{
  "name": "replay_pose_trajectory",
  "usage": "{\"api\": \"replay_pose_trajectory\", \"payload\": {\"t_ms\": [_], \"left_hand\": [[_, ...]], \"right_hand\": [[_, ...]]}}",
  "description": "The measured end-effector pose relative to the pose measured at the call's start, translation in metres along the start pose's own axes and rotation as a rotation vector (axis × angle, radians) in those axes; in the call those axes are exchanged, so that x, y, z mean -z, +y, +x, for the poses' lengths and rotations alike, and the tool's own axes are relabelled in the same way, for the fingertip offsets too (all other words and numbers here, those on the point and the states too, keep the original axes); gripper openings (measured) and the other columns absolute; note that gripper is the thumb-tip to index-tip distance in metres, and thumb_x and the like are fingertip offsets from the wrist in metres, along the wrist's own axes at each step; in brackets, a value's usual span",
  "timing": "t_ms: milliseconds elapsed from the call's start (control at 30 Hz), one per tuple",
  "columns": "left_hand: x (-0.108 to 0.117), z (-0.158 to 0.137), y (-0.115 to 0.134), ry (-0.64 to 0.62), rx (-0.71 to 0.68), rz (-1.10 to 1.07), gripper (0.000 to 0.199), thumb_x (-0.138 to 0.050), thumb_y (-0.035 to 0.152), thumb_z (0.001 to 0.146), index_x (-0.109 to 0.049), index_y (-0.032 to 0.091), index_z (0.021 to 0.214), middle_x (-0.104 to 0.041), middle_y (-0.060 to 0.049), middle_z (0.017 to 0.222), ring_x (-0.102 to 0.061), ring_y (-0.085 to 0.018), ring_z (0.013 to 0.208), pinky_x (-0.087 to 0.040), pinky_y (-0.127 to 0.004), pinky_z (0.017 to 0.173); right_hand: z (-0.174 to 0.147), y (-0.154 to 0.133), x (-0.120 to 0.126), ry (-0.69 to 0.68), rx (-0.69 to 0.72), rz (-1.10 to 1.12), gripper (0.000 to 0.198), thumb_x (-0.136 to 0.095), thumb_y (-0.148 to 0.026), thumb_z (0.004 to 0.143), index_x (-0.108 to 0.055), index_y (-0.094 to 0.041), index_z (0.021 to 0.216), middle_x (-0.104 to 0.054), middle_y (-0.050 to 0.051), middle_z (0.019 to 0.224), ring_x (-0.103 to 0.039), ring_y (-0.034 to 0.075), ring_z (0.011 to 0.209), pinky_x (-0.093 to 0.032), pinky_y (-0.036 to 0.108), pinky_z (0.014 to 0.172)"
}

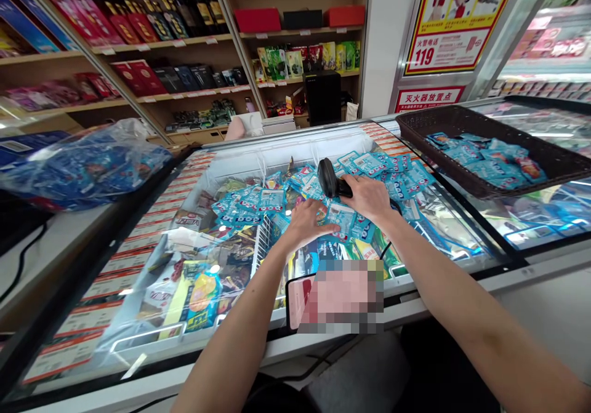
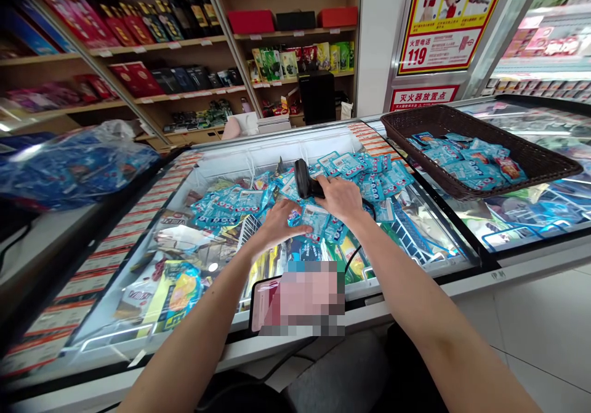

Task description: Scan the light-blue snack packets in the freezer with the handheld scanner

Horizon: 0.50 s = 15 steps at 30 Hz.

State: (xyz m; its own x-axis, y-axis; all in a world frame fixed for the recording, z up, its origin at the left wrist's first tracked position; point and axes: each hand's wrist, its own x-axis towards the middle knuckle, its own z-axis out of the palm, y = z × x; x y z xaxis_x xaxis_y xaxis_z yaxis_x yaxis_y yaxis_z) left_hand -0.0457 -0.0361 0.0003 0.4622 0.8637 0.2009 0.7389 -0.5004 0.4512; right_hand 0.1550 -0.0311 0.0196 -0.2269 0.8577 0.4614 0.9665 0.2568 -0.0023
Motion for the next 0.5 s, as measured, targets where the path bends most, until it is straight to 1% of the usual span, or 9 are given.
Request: {"api": "replay_pose_trajectory", "payload": {"t_ms": [100,167,233,300,367,433,500], "left_hand": [[0.013,0.0,-0.009,-0.037,0.059,-0.203,0.05,-0.063,0.055,0.068,-0.05,0.022,0.103,-0.056,-0.006,0.097,-0.055,-0.019,0.086,-0.046,-0.035,0.073],[0.02,-0.001,-0.016,-0.007,0.134,-0.257,0.051,-0.064,0.052,0.068,-0.047,0.021,0.106,-0.056,-0.005,0.093,-0.055,-0.018,0.08,-0.046,-0.033,0.068],[0.025,-0.002,-0.023,0.038,0.197,-0.268,0.051,-0.064,0.049,0.069,-0.046,0.022,0.109,-0.057,-0.005,0.091,-0.057,-0.018,0.08,-0.046,-0.032,0.066],[0.026,-0.001,-0.03,0.14,0.237,-0.27,0.051,-0.064,0.046,0.07,-0.046,0.023,0.112,-0.058,-0.006,0.096,-0.058,-0.02,0.088,-0.046,-0.033,0.069],[0.025,0.0,-0.036,0.256,0.245,-0.262,0.051,-0.063,0.043,0.07,-0.045,0.024,0.113,-0.059,-0.007,0.101,-0.057,-0.022,0.095,-0.045,-0.034,0.072],[0.024,0.002,-0.042,0.355,0.224,-0.233,0.049,-0.062,0.042,0.071,-0.045,0.024,0.114,-0.059,-0.006,0.101,-0.057,-0.022,0.095,-0.045,-0.035,0.073],[0.022,0.003,-0.047,0.422,0.198,-0.204,0.046,-0.06,0.041,0.072,-0.046,0.025,0.114,-0.06,-0.005,0.099,-0.057,-0.02,0.092,-0.044,-0.034,0.074]], "right_hand": [[0.0,0.001,0.0,0.02,-0.026,0.001,0.042,-0.05,-0.043,0.084,-0.049,-0.021,0.119,-0.066,0.01,0.1,-0.06,0.024,0.091,-0.038,0.03,0.068],[0.001,0.001,0.001,0.04,-0.066,0.003,0.04,-0.049,-0.041,0.085,-0.05,-0.021,0.119,-0.066,0.01,0.1,-0.06,0.024,0.09,-0.038,0.03,0.067],[0.001,0.002,0.001,0.056,-0.095,0.009,0.04,-0.049,-0.041,0.085,-0.051,-0.02,0.118,-0.067,0.011,0.098,-0.06,0.025,0.089,-0.038,0.03,0.066],[0.002,0.003,0.002,0.06,-0.103,0.015,0.04,-0.05,-0.042,0.084,-0.051,-0.02,0.118,-0.067,0.011,0.096,-0.06,0.025,0.088,-0.038,0.029,0.065],[0.001,0.002,0.002,0.053,-0.087,0.016,0.04,-0.05,-0.042,0.084,-0.051,-0.021,0.118,-0.067,0.01,0.096,-0.06,0.024,0.088,-0.038,0.029,0.065],[0.001,0.001,0.002,0.037,-0.054,0.014,0.039,-0.051,-0.042,0.083,-0.051,-0.022,0.118,-0.067,0.009,0.097,-0.06,0.024,0.088,-0.038,0.029,0.066],[0.0,0.0,0.002,0.029,-0.017,0.018,0.038,-0.051,-0.042,0.083,-0.051,-0.023,0.117,-0.067,0.007,0.098,-0.06,0.023,0.089,-0.037,0.029,0.066]]}}
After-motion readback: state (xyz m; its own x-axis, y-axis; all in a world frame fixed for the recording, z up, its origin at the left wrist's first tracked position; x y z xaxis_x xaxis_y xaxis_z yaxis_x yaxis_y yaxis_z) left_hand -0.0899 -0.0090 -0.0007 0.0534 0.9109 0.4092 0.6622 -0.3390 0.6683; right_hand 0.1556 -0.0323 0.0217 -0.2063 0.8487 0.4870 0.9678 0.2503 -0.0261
